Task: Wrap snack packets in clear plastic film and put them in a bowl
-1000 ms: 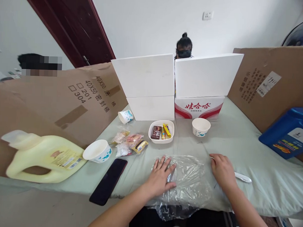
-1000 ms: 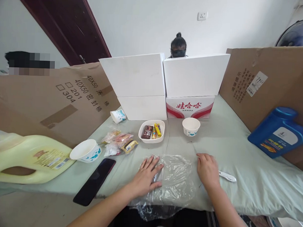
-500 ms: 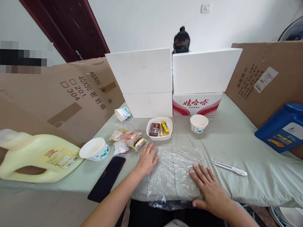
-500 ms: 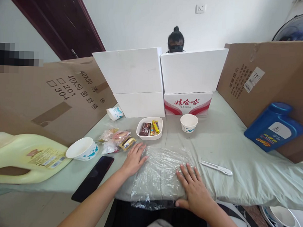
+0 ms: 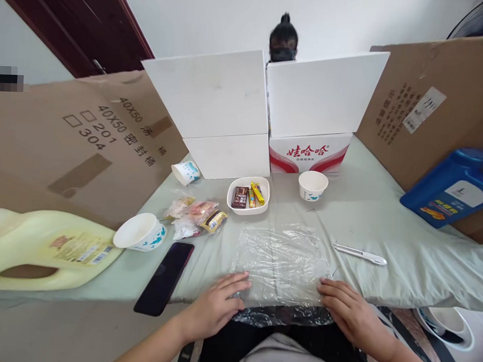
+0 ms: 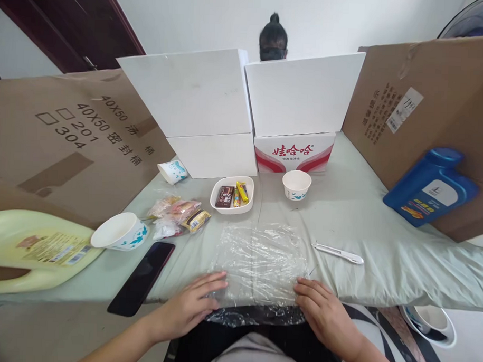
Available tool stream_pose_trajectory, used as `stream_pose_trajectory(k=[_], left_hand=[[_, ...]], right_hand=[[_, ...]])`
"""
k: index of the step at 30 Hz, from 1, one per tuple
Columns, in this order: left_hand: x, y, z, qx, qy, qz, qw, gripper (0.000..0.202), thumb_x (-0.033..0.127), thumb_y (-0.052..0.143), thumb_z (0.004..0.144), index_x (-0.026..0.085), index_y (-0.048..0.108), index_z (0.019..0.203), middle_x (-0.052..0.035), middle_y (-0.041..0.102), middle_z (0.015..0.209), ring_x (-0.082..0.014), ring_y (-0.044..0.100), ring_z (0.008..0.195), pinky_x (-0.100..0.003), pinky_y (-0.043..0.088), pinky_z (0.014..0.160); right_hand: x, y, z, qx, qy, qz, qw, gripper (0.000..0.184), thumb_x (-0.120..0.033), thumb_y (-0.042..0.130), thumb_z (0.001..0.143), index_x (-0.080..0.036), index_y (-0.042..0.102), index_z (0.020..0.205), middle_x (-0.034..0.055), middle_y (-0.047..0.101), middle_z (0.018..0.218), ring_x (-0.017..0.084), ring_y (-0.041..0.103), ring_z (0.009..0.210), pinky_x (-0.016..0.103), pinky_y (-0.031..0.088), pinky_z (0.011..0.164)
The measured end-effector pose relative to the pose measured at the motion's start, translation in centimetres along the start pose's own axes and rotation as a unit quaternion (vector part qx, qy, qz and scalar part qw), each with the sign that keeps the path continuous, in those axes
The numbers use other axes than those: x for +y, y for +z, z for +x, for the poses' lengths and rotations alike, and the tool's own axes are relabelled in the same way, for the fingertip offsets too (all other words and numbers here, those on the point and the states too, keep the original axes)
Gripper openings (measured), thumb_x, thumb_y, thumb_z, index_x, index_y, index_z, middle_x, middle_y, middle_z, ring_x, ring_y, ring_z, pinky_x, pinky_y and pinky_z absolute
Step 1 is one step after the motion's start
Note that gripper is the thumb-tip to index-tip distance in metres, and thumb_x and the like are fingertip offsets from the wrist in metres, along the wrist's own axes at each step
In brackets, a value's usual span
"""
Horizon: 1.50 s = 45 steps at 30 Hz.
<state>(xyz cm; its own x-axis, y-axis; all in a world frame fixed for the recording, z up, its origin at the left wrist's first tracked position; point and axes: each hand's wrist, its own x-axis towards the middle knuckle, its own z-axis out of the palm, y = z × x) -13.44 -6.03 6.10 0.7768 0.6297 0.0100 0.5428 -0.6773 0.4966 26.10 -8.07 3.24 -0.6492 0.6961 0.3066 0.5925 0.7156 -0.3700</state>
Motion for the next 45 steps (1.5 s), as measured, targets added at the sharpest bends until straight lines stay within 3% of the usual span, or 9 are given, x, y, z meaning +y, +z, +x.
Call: stream_pose_trajectory(k=[4,8,12,19,22,28,33,41,45], left_hand=[[0.5,-1.4,0.9,0.087,-0.095,-0.18,0.975,0.014,0.021,0.048,0.091,0.019,0.062,0.088,-0.0068,0.068,0.098,-0.0195,0.065,0.098,-0.031,0.052,0.086],[-0.5,-2.4,3.8,0.173,-0.219,-0.22,0.935,0.017,0.029,0.047,0.09,0.018,0.059,0.087,0.0004,0.063,0.068,-0.0139,0.062,0.063,-0.024,0.051,0.062],[-3.5,-1.8,7.0,0.266,-0.261,-0.088,0.924,0.015,0.025,0.049,0.085,0.018,0.063,0.085,-0.0015,0.068,0.077,-0.0161,0.063,0.07,-0.027,0.05,0.068],[-6.5,1.2,9.1,0.335,-0.261,0.053,0.904,0.027,0.016,0.048,0.085,0.019,0.063,0.107,-0.006,0.07,0.1,-0.0194,0.067,0.089,-0.032,0.052,0.083],[-6.6,1.9,9.0,0.343,-0.27,0.074,0.897,0.035,0.015,0.047,0.087,0.019,0.057,0.12,-0.0063,0.069,0.103,-0.0193,0.067,0.09,-0.032,0.052,0.084],[-6.5,2.0,8.9,0.352,-0.312,0.039,0.882,0.047,0.013,0.049,0.086,0.021,0.044,0.132,-0.0036,0.07,0.103,-0.0174,0.069,0.081,-0.032,0.053,0.081],[-6.6,2.1,8.9,0.355,-0.298,0.029,0.885,0.042,0.013,0.05,0.086,0.022,0.049,0.127,-0.0029,0.072,0.103,-0.017,0.07,0.083,-0.032,0.053,0.084],[-7.5,2.4,8.6,0.382,-0.216,0.05,0.897,0.031,0.007,0.042,0.085,0.02,0.065,0.103,-0.0042,0.072,0.102,-0.017,0.068,0.095,-0.031,0.054,0.088],[-7.4,2.2,8.6,0.383,-0.212,0.06,0.897,0.035,0.009,0.042,0.087,0.019,0.062,0.114,-0.006,0.068,0.114,-0.0178,0.064,0.107,-0.034,0.051,0.096]], right_hand=[[-0.1,-0.9,0.8,0.023,0.093,0.108,0.99,0.023,-0.025,0.042,0.095,-0.023,0.062,0.106,0.0071,0.069,0.099,0.019,0.065,0.098,0.034,0.054,0.084],[0.9,-0.7,3.0,0.066,0.255,0.154,0.952,0.029,-0.038,0.04,0.095,-0.023,0.063,0.103,0.0059,0.07,0.092,0.019,0.067,0.082,0.031,0.055,0.072],[2.5,0.7,6.7,0.12,0.297,0.124,0.939,0.032,-0.039,0.041,0.092,-0.021,0.063,0.105,0.008,0.07,0.103,0.02,0.067,0.087,0.032,0.055,0.074],[4.4,2.3,11.1,0.088,0.311,0.03,0.946,0.031,-0.026,0.039,0.09,-0.02,0.068,0.101,0.0079,0.066,0.118,0.021,0.063,0.106,0.034,0.048,0.093],[5.0,2.6,11.4,0.102,0.348,-0.012,0.932,0.034,-0.023,0.037,0.09,-0.016,0.067,0.106,0.0135,0.057,0.131,0.025,0.061,0.109,0.038,0.048,0.091],[4.8,2.5,10.8,0.13,0.354,-0.043,0.925,0.034,-0.028,0.038,0.091,-0.016,0.061,0.114,0.012,0.059,0.125,0.024,0.063,0.101,0.036,0.05,0.082],[4.7,2.3,10.3,0.144,0.354,-0.063,0.922,0.033,-0.03,0.04,0.093,-0.018,0.057,0.117,0.0074,0.069,0.097,0.022,0.066,0.085,0.033,0.049,0.074],[4.7,2.5,10.4,0.092,0.405,-0.16,0.896,0.029,-0.024,0.04,0.095,-0.018,0.057,0.118,0.0091,0.069,0.106,0.02,0.067,0.079,0.03,0.043,0.066],[4.8,2.3,10.6,0.079,0.402,-0.18,0.894,0.03,-0.026,0.038,0.096,-0.018,0.056,0.118,0.0095,0.069,0.106,0.021,0.067,0.076,0.03,0.043,0.064]])
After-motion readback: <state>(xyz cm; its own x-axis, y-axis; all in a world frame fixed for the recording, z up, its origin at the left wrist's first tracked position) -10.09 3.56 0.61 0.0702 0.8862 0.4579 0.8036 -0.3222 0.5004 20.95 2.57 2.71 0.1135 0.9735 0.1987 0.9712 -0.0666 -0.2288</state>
